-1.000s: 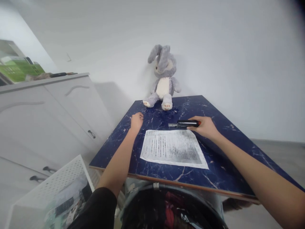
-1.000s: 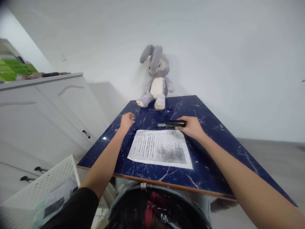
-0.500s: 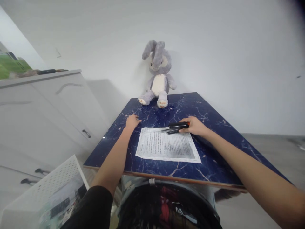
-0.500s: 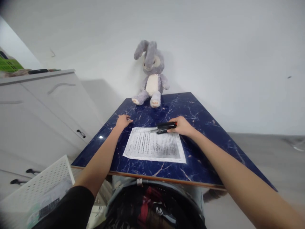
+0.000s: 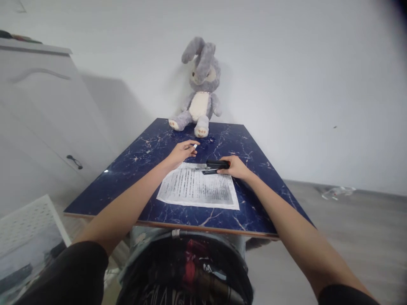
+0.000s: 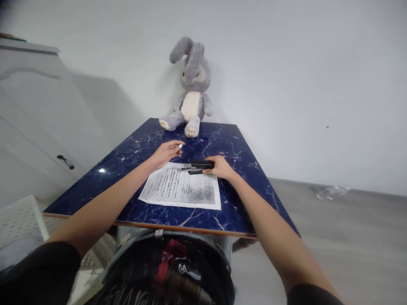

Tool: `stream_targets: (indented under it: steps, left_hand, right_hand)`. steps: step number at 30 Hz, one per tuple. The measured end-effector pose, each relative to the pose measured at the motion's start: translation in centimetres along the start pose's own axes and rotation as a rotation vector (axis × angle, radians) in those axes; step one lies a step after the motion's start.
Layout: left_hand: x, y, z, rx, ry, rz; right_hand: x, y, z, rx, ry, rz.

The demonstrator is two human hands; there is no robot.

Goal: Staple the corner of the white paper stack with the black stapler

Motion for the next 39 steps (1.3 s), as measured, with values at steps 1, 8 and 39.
stream_targets:
  steps: [1,8,39]
  left_hand:
    - [-0.1,0.6,0.2,0.018,0.002,0.058]
    - [-0.8,1.0,0.8,0.039,0.009,-0.276]
    - [-0.9,4.0,2.2,0.227,0.027,-0.74]
  right_hand:
    - [-0.1,0.0,0.0,-0.002,-0.005,0.003]
    - [-0.1,0.2,-0.1,0.002,0.015,-0.004]
    - [0.8,0.1,0.1,-0.025,-0.034,0.041]
Point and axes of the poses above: each hand's wrist, its own z-axis away from the middle knuckle, its own y-axis out of the palm, x = y × z, the point moved 2 cm from there along -z, towards the middle knuckle
